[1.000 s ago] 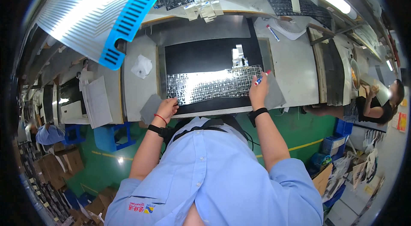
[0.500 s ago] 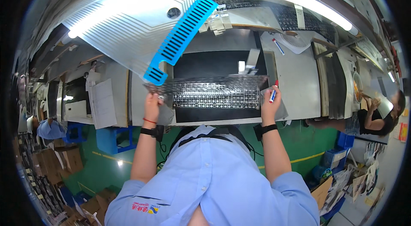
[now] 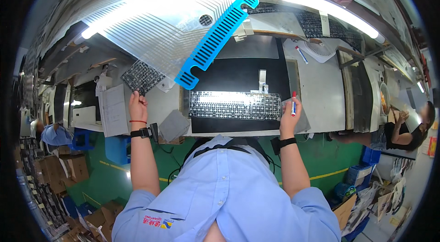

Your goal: Inspecting and organizing keyboard membrane and frame components in a manufacturing facility.

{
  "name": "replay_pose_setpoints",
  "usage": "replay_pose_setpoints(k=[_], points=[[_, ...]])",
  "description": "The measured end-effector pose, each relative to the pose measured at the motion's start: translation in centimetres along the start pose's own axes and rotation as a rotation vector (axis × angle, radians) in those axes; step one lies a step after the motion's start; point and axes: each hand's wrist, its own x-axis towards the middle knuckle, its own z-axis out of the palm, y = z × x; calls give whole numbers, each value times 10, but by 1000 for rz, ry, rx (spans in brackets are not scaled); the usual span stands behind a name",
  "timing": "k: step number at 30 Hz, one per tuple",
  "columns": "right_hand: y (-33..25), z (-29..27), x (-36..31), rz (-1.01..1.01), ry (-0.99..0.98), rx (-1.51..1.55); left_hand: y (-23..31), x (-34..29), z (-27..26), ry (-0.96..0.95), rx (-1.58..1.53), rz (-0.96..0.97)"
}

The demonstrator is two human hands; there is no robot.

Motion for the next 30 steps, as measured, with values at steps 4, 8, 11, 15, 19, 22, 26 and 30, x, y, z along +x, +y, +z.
replay_pose_setpoints(k=[4, 8, 11, 15, 19, 22, 26, 30], points=[[2, 1, -3, 2, -4, -18, 8, 8, 8, -27, -91, 29], [0, 7, -7, 10, -23, -15, 28, 33, 22, -80, -122, 116], [1, 9, -10, 38, -37, 9, 45, 46, 43, -102, -228, 108], [6, 7, -13, 53, -81, -47, 43, 30, 82, 50, -325, 170], [41, -3, -11, -141, -106, -320, -10, 25, 49, 150, -363, 49], [33, 7, -27, -89, -149, -450, -80, 15, -6, -5, -172, -186], [47, -6, -33, -77, -137, -635, -128, -39, 37, -194, 545, -391], [50, -4, -35, -187, -142, -719, -145, -42, 32, -291, 882, -289]])
